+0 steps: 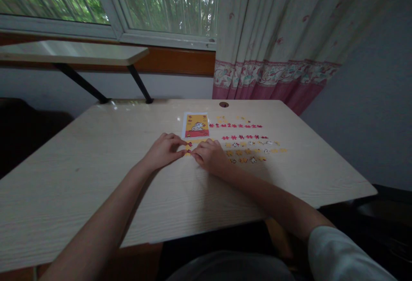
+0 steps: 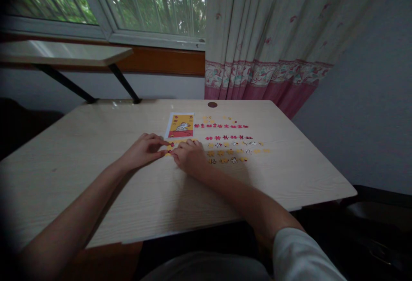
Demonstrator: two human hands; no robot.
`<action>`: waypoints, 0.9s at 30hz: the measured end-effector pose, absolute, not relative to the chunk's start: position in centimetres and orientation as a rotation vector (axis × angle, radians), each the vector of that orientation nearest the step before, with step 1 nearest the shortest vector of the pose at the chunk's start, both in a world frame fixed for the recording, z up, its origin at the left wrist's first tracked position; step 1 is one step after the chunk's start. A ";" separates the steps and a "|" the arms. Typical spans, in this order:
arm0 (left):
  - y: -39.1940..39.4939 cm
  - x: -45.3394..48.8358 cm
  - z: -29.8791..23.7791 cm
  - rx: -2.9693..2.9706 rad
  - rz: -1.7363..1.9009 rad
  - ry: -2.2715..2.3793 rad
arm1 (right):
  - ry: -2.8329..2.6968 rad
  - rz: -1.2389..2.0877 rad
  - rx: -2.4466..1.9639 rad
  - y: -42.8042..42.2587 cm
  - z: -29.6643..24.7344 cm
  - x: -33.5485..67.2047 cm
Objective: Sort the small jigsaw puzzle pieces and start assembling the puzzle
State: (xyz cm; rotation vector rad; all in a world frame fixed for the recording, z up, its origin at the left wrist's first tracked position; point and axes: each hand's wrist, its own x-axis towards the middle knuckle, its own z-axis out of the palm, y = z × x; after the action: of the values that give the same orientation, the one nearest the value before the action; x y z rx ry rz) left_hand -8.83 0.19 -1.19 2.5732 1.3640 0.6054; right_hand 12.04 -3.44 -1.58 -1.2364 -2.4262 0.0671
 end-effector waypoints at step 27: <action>0.1 -8.6 -1.0 2.655 0.608 1.318 | -2.550 0.259 -1.490 0.1 0.9 18.2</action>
State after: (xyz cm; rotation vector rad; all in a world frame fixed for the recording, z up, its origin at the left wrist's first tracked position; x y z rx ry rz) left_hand -8.59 0.12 -0.95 2.6554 1.3176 0.6085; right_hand 18.23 0.09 0.93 -1.4903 -2.5500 0.2593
